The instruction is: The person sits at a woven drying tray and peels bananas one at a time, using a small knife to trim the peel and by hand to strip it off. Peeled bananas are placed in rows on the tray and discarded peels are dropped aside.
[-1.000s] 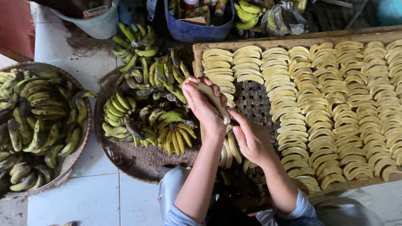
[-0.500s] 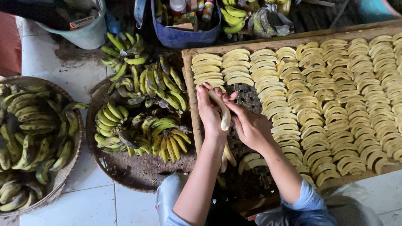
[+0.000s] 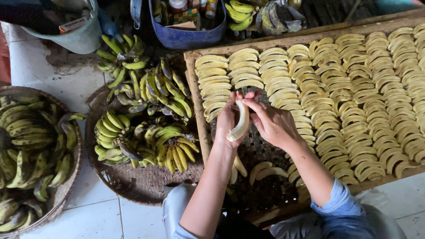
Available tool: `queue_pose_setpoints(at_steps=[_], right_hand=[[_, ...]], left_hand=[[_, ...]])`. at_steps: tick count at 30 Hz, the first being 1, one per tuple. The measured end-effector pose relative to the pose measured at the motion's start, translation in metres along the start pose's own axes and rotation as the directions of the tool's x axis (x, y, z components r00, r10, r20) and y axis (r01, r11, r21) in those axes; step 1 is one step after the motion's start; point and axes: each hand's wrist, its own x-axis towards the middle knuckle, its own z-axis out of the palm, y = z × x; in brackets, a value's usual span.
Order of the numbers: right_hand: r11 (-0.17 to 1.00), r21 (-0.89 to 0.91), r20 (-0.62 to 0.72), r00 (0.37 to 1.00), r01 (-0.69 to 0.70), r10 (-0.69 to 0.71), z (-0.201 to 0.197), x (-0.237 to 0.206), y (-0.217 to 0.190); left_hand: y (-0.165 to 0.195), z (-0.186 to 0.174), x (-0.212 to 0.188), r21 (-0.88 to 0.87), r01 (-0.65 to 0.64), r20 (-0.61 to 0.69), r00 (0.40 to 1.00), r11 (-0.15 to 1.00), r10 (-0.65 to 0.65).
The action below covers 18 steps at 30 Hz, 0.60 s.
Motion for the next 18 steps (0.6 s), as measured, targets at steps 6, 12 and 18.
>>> queue_pose_setpoints(at_steps=[6,12,18], right_hand=[[1.000,-0.011,0.003,1.000,0.017,-0.017,0.000,0.007,0.020],[0.996,-0.068,-0.004,0.999,-0.049,0.049,0.000,0.012,0.016],[0.917,-0.241,0.042,0.941,-0.318,0.337,-0.028,0.015,0.011]], left_hand=[[-0.004,-0.007,0.011,0.067,0.091,0.074,0.993,0.994,-0.096],[-0.007,-0.005,0.004,0.081,-0.033,0.134,0.991,0.996,0.021],[-0.005,0.011,-0.009,0.218,0.028,-0.057,0.998,0.975,-0.016]])
